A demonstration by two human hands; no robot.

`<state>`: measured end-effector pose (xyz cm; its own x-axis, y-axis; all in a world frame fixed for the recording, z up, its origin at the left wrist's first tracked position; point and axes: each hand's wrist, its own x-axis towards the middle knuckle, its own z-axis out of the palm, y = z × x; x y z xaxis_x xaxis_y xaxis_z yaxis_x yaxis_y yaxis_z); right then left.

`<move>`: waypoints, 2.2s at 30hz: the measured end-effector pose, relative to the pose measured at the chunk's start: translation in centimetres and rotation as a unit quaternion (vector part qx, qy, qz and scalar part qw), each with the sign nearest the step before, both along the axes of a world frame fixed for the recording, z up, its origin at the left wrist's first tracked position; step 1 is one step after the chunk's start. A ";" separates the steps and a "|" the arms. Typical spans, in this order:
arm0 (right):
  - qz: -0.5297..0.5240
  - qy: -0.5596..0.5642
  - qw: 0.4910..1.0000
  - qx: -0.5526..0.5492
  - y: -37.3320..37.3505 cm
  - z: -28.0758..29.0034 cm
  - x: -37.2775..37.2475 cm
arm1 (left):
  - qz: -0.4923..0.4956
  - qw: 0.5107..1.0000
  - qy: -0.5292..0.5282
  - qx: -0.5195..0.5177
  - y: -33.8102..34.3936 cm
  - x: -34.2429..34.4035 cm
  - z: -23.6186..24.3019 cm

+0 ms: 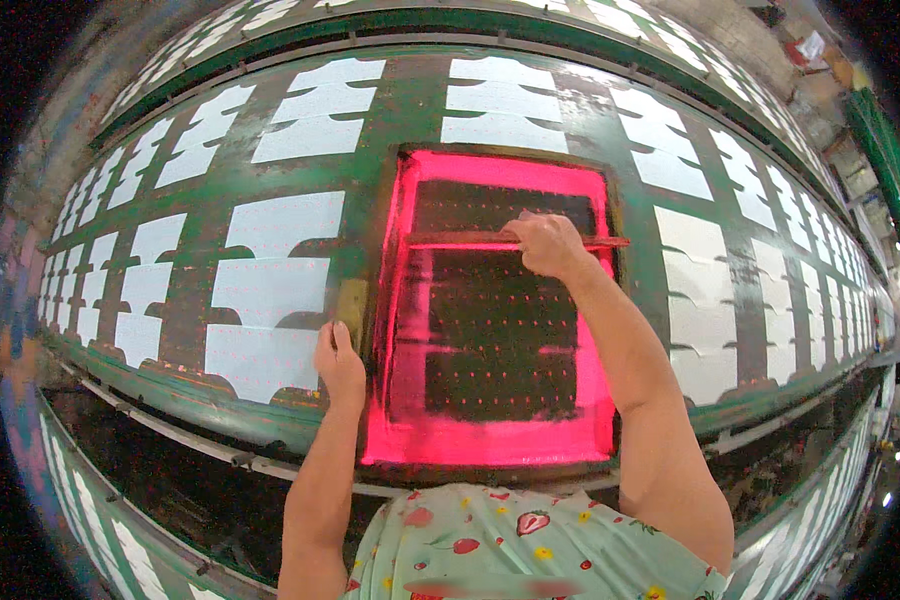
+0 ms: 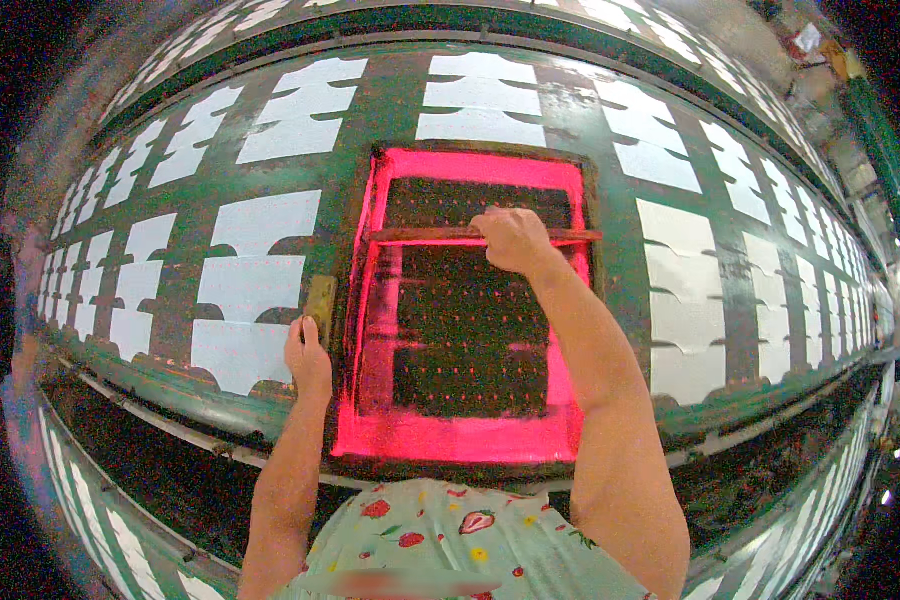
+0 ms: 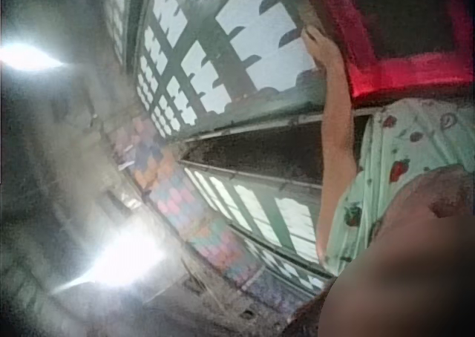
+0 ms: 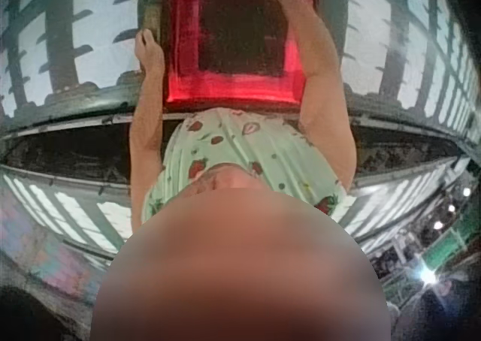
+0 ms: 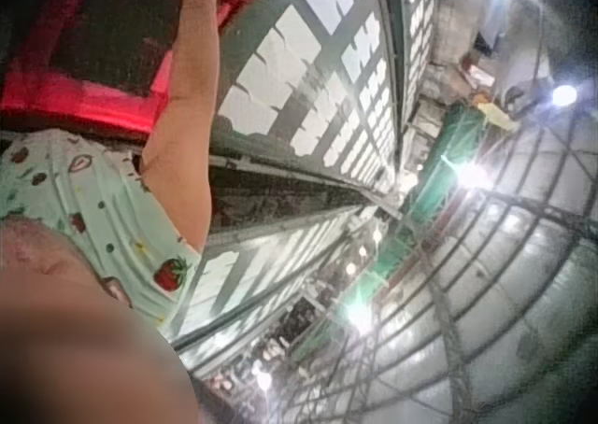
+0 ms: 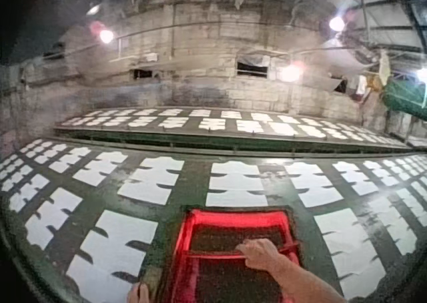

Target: The person repeatedly uses a squeegee to pull pink ink across a screen-printing frame placed on a green conveyor belt. The person moves the frame forward after each stroke and continues the process along the belt.

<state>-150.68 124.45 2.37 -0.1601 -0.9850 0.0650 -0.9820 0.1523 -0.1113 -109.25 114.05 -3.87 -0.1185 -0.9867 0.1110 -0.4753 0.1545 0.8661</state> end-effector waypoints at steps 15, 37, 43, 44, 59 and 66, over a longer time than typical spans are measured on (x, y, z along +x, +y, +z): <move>-0.058 -0.033 0.997 0.039 21.8 2.2 25.8 | -0.085 0.991 0.103 0.031 -0.1 0.8 -0.6; -0.126 -0.212 0.946 -0.212 38.6 -1.0 18.8 | -0.002 0.998 -0.008 0.067 -0.2 -0.5 0.1; -0.387 -0.453 0.778 -0.198 41.4 -4.1 13.0 | 0.094 0.990 -0.107 0.020 0.2 -2.0 1.1; -0.401 -0.527 0.728 -0.180 41.6 -4.6 12.6 | 0.107 0.984 -0.143 0.010 0.1 -2.0 1.1; -0.495 -0.509 0.681 -0.181 39.9 -7.1 13.8 | -0.026 0.986 0.051 0.154 -1.2 0.1 -0.7; -0.427 -0.515 0.703 -0.243 40.6 -1.3 14.0 | -0.032 0.962 0.174 0.208 -0.9 -0.5 1.5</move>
<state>-136.68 165.00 1.09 -0.8876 -0.4029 -0.2233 0.0833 0.3364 -0.9380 -109.74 113.17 -2.34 -0.2081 -0.9464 -0.2470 -0.1458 -0.2196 0.9646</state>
